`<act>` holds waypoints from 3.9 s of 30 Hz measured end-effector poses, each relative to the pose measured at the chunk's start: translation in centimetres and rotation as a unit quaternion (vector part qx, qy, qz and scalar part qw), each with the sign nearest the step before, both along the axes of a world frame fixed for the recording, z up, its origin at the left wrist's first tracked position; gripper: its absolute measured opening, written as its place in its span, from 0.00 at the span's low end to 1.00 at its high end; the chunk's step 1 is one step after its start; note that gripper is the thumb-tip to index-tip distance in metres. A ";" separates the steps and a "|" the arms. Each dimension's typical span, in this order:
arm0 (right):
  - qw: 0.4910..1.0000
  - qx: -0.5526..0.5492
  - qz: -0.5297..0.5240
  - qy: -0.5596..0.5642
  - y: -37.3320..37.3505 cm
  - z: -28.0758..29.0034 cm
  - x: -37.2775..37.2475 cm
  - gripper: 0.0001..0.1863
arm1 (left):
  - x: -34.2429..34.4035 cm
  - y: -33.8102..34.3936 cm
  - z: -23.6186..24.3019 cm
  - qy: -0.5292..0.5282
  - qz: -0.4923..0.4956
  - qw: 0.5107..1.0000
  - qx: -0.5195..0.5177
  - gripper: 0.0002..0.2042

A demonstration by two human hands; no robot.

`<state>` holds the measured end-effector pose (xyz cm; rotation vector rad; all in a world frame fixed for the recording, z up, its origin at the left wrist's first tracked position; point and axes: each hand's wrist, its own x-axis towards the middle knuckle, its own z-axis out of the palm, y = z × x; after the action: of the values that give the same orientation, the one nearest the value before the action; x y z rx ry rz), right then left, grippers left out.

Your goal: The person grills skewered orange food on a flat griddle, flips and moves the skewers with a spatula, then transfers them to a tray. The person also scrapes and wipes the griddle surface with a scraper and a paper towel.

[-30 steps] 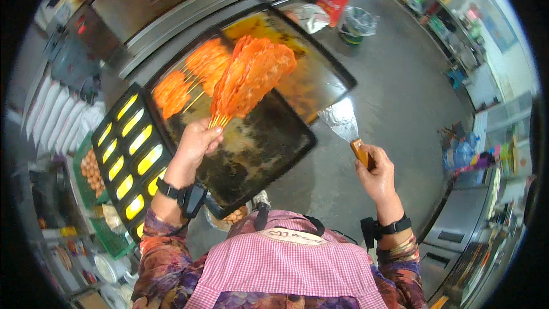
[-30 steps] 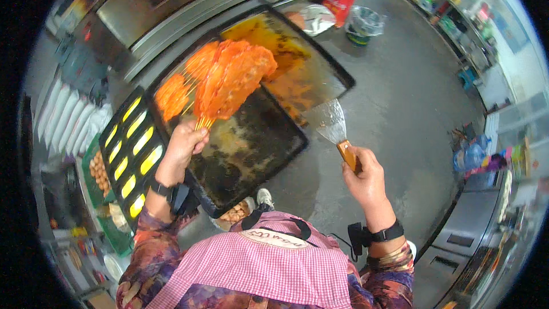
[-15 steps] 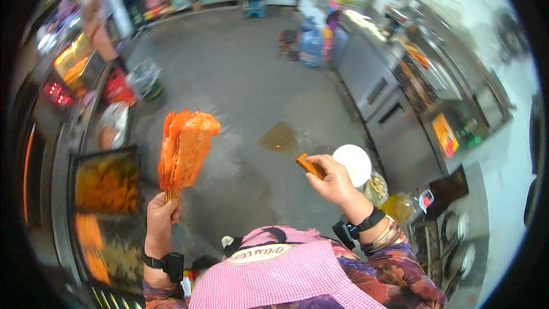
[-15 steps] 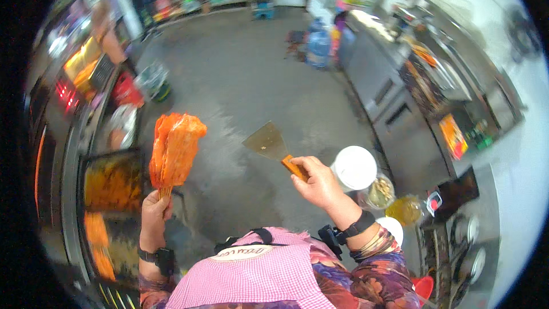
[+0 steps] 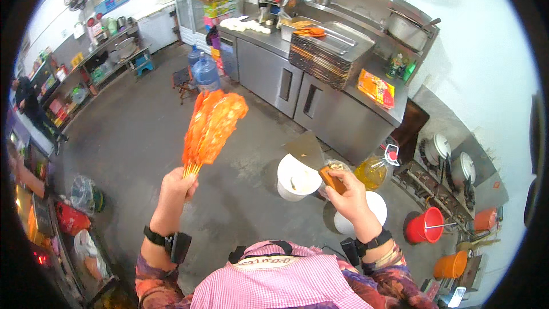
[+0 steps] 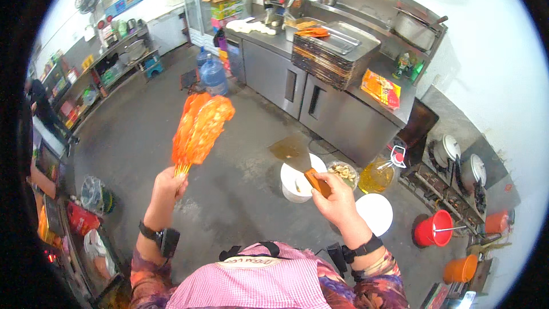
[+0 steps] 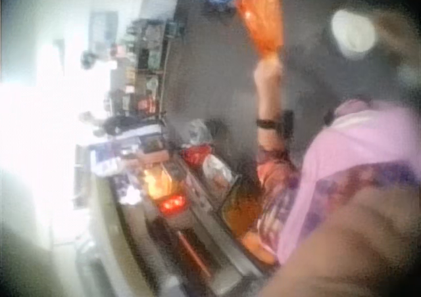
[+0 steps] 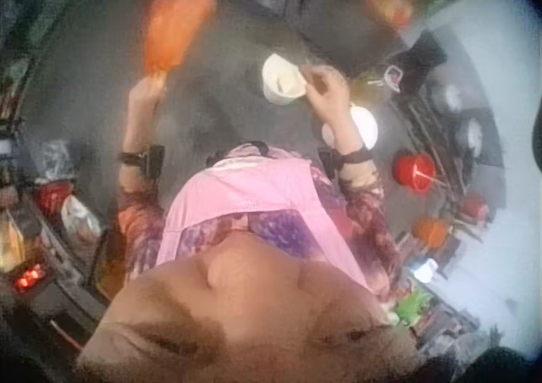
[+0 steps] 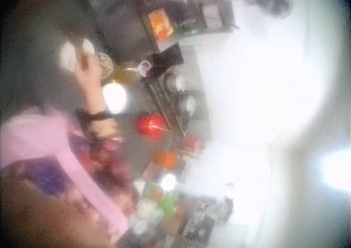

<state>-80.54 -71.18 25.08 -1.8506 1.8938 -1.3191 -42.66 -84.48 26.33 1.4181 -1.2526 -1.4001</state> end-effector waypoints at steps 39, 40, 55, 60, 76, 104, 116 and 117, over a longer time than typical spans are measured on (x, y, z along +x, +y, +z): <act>0.767 0.044 -0.636 -0.075 -15.5 -1.7 -12.2 0.17 | -71.4 -62.2 -3.8 -0.037 -0.264 0.953 -0.147 0.04; 0.771 0.031 -0.633 -0.063 -15.9 -1.4 -11.8 0.17 | -71.8 -62.2 -4.0 -0.053 -0.283 0.947 -0.143 0.05; 0.739 0.093 -0.665 -0.059 -17.5 -1.4 -8.8 0.18 | -74.0 -61.0 -1.2 0.165 -0.407 0.897 0.051 0.11; 0.742 0.090 -0.663 -0.039 -17.7 -1.3 -7.9 0.18 | -74.4 -64.5 -4.1 0.069 -0.493 0.866 0.042 0.12; 0.726 0.121 -0.677 -0.017 -17.5 -1.3 -5.7 0.18 | -71.7 -62.5 -1.7 0.019 -0.546 0.838 0.006 0.08; 0.360 0.019 -0.930 -0.072 10.1 1.7 35.2 0.19 | -46.5 0.6 -11.2 0.096 -0.822 0.495 0.266 0.06; 0.019 -0.093 -0.987 -0.129 20.6 -1.7 44.7 0.20 | -43.7 33.8 -8.9 -0.010 -0.934 0.266 0.237 0.06; -0.004 -0.095 -0.987 -0.132 21.2 -1.6 45.4 0.19 | -42.5 36.9 -9.0 -0.006 -0.936 0.255 0.240 0.06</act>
<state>-35.10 -50.01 23.43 -1.7139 -1.4021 0.5817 -85.16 -47.59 17.37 -1.1519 -2.6769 -3.1805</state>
